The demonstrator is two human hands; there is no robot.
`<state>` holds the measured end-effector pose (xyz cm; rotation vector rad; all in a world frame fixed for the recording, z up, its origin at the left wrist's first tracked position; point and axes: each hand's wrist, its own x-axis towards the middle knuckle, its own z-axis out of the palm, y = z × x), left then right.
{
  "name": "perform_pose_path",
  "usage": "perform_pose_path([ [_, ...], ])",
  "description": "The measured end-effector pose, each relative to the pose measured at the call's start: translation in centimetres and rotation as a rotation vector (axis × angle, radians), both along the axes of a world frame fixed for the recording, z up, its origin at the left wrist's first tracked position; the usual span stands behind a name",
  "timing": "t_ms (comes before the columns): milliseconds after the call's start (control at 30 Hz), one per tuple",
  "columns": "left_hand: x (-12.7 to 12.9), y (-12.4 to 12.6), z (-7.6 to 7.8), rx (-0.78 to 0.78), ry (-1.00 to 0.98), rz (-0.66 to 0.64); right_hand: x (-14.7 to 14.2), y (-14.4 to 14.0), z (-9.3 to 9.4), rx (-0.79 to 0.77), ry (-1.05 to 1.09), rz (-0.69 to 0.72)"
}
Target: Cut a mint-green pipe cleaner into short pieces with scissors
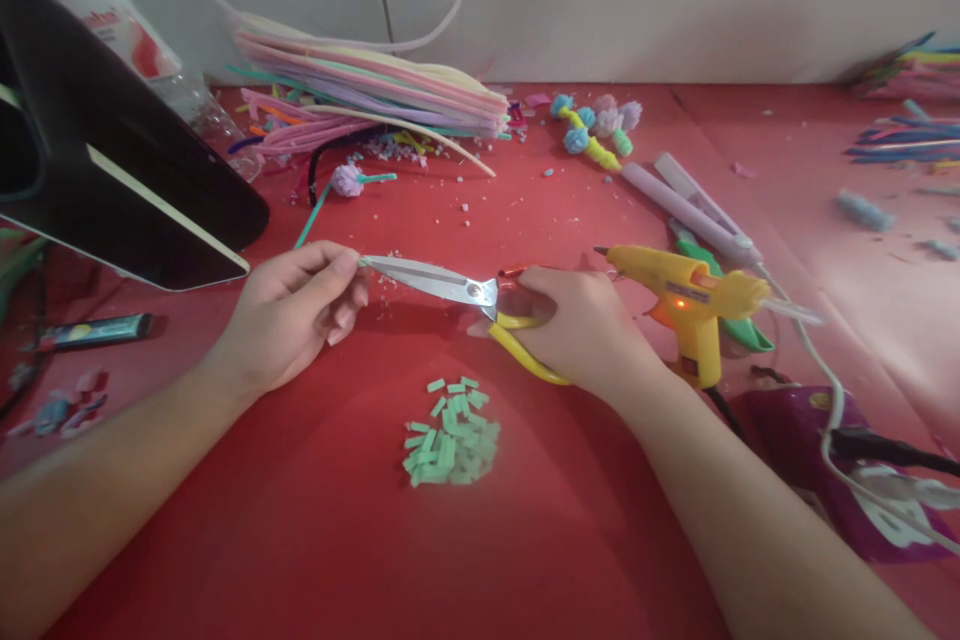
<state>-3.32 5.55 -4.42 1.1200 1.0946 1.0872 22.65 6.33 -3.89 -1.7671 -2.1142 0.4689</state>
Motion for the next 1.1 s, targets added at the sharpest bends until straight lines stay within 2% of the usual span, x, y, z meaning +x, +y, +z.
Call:
perform_pose_path([
  [433, 0.0, 0.1, 0.1, -0.053, -0.020, 0.013, 0.6, 0.0, -0.7, 0.026, 0.027, -0.036],
  [700, 0.1, 0.1, 0.2, -0.075, -0.013, 0.003, 0.7, 0.0, -0.6, 0.009, 0.053, 0.050],
  [867, 0.2, 0.1, 0.3, -0.071, 0.017, 0.002, 0.7, 0.0, -1.0, 0.057, 0.012, 0.050],
  [1100, 0.1, -0.1, 0.4, -0.063, 0.013, -0.008, 0.6, 0.0, -0.7, 0.035, -0.003, 0.030],
])
